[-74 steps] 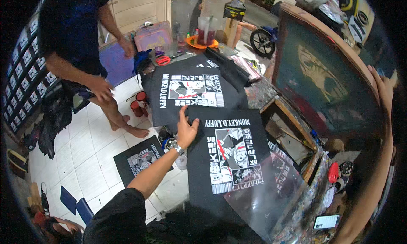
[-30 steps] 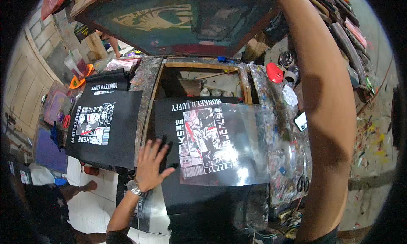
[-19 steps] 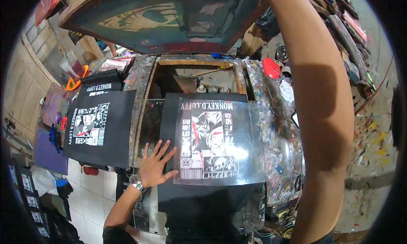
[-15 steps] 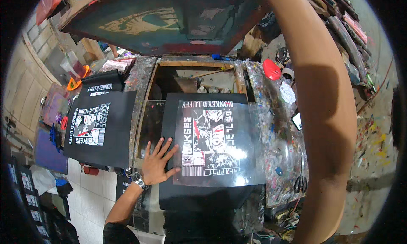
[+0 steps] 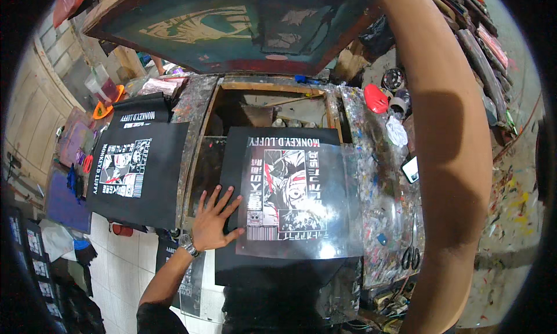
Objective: The person performs screen printing on black garments, lowering a screen onto the fabric, applying ink with a squeegee, and then lifting the screen to reveal the print. The person repeats this process for several garments, with another person assisting by moving the printed items.
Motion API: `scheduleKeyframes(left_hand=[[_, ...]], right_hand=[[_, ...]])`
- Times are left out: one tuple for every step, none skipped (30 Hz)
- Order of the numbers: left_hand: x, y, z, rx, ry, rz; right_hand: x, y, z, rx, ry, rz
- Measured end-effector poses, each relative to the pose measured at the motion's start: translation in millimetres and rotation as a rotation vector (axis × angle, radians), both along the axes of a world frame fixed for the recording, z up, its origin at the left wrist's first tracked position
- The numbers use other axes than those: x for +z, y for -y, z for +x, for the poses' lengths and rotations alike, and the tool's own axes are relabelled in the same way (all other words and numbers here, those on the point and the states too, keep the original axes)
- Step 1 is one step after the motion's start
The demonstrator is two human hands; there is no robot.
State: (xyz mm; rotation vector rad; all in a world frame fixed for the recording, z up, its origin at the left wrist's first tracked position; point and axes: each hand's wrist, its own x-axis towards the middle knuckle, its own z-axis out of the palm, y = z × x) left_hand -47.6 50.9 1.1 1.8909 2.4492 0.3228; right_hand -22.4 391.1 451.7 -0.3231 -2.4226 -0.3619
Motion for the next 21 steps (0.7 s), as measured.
scheduleKeyframes(left_hand=[[0, -2, 0, -0.004, 0.0, 0.002], [-1, 1, -1, 0.004, -0.004, -0.001], [-3, 2, -2, 0.013, -0.007, -0.003], [-4, 4, -2, 0.016, -0.002, -0.007], [-2, 4, -2, 0.008, -0.001, 0.0], [-1, 4, -1, 0.001, 0.002, 0.007], [-1, 3, -1, 0.003, 0.003, 0.007], [-1, 3, -1, 0.0, -0.003, 0.007], [-2, 3, -1, -0.003, -0.009, 0.006], [0, 2, -1, 0.0, -0.007, 0.006], [2, 2, 0, -0.001, 0.008, 0.015], [4, 2, 1, -0.002, 0.023, 0.023], [4, 0, 1, 0.002, 0.025, 0.024], [2, 3, -2, 0.011, 0.032, 0.002], [2, 3, -2, 0.009, 0.036, -0.014], [1, 4, -3, 0.013, 0.037, -0.015], [0, 3, -3, -0.003, 0.029, -0.014], [0, 2, -3, -0.016, 0.022, -0.015], [1, 0, -3, -0.018, 0.023, -0.014], [1, 2, -3, -0.011, 0.028, -0.029], [1, 4, -4, -0.005, 0.034, -0.044]], right_hand=[[2, -5, -3, -0.028, 0.03, 0.071], [0, -2, -3, -0.024, 0.034, 0.066], [-1, 0, -3, -0.024, 0.009, 0.034], [-3, 3, -3, -0.024, -0.015, 0.002], [-2, 1, -4, -0.024, -0.014, 0.003], [0, -4, -6, -0.007, 0.016, 0.089], [2, -8, -9, 0.01, 0.045, 0.176], [3, -10, -12, 0.065, 0.103, 0.362], [4, -13, -13, 0.068, 0.105, 0.362], [7, -16, -12, 0.044, 0.081, 0.262], [7, -13, -11, 0.021, 0.056, 0.162], [8, -17, -17, 0.035, 0.095, 0.321], [8, -20, -14, 0.039, 0.096, 0.321], [0, -6, -9, 0.038, 0.032, 0.145], [-2, 2, -1, 0.025, -0.034, -0.026], [1, 1, -3, -0.011, -0.052, -0.087], [5, -6, -4, -0.016, -0.052, -0.083], [8, -13, -7, 0.007, 0.022, 0.067], [11, -21, -10, 0.03, 0.096, 0.216], [8, -15, -10, 0.037, 0.098, 0.211], [6, -10, -8, 0.025, 0.068, 0.174]])
